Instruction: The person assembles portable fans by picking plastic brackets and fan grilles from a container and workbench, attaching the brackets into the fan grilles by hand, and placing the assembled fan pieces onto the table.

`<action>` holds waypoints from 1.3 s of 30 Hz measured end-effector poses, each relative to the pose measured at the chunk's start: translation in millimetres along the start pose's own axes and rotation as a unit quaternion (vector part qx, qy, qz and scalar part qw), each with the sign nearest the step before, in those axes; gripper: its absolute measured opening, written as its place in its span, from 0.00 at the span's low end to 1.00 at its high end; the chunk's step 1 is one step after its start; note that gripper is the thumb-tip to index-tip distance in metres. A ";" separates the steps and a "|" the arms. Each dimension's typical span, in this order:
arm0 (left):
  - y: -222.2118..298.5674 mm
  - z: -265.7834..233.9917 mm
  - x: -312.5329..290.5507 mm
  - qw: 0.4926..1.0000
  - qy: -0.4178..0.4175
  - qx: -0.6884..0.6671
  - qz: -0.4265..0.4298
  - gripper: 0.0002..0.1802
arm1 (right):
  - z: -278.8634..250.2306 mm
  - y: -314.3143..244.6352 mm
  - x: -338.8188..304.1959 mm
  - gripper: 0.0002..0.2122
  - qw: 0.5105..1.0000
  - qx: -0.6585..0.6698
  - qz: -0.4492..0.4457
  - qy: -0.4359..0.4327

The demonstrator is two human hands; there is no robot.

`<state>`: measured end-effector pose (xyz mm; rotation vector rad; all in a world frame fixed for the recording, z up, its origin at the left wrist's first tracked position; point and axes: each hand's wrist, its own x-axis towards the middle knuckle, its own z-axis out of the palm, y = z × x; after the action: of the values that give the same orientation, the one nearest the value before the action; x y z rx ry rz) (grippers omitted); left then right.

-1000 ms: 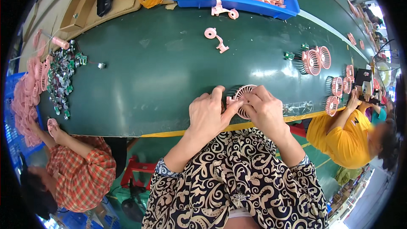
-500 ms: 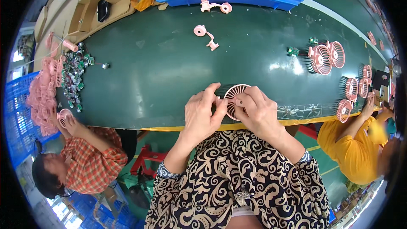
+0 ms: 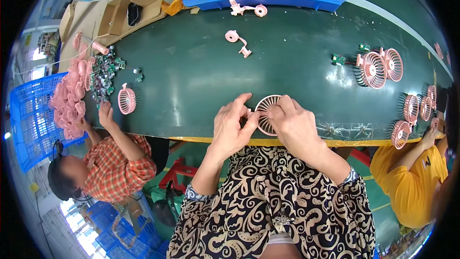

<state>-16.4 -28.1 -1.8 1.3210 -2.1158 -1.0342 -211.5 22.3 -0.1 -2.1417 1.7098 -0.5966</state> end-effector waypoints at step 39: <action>-195.6 -186.7 -33.2 0.877 0.406 0.195 -0.165 0.16 | 20.5 20.8 170.1 0.10 0.990 0.062 -0.083 0.095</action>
<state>238.4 -118.0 -37.0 1.9176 -1.4928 -0.0545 -186.1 -148.2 -8.8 -2.2129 1.5479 -0.9542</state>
